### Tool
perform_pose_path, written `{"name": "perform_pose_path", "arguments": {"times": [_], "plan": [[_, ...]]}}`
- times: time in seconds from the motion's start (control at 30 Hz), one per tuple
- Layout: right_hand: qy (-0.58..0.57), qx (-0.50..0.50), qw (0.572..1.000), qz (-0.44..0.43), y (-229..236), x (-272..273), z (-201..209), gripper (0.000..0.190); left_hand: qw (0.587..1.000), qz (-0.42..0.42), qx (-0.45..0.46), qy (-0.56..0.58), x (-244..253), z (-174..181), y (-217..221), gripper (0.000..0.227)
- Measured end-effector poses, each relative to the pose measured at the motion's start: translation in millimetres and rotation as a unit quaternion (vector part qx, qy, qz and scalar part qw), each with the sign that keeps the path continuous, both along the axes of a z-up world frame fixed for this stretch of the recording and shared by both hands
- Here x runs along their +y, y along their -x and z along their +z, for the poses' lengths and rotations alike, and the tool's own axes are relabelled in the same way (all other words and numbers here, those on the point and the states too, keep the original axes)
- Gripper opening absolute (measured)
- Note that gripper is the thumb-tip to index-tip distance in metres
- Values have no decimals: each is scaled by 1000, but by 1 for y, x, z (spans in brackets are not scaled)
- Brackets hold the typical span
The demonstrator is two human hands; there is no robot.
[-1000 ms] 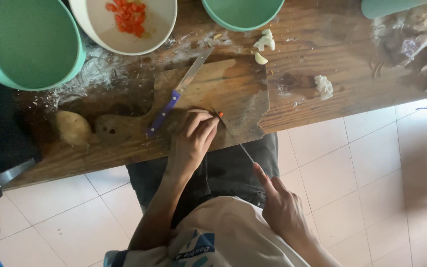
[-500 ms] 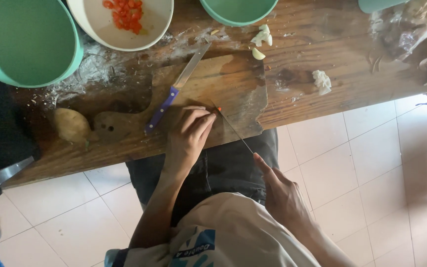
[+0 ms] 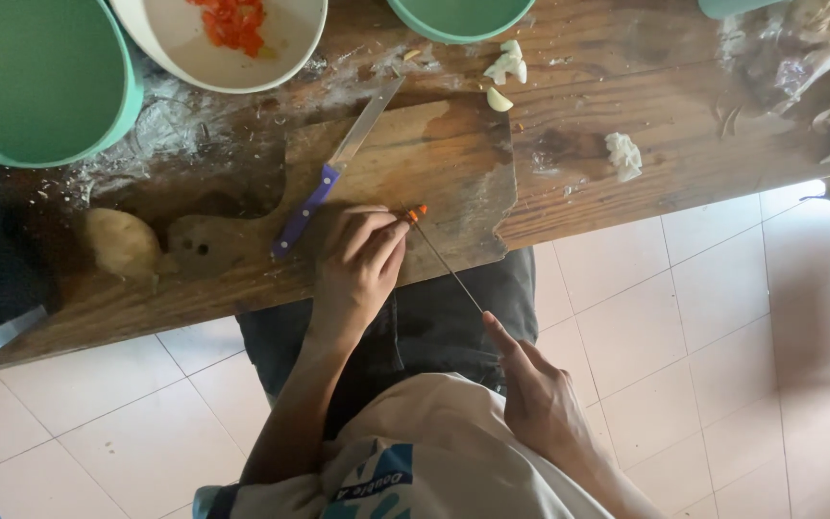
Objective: The person uses two knives to chop chili and garlic on a wooden board, occasionally scraping the pieces into a bowl.
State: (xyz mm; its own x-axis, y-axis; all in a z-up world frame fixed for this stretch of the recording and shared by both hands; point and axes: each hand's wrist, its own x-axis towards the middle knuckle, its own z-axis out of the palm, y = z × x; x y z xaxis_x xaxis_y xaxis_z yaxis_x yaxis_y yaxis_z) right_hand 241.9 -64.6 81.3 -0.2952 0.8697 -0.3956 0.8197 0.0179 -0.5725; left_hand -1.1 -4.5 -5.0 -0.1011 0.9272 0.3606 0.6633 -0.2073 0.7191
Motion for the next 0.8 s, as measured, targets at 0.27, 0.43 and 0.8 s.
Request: {"name": "perform_pose_path", "arguments": {"times": [0.27,0.43,0.8], "plan": [[8,-43,998,42,-10,8,6,67,1000,-9,10,2,1,2,1,21],[8,-29,998,46,-10,11,12,67,1000,-23,5,15,-1,2,4,24],[60,-41,995,71,0,40,14,66,999,-25,3,23,-2,-1,3,26]]}}
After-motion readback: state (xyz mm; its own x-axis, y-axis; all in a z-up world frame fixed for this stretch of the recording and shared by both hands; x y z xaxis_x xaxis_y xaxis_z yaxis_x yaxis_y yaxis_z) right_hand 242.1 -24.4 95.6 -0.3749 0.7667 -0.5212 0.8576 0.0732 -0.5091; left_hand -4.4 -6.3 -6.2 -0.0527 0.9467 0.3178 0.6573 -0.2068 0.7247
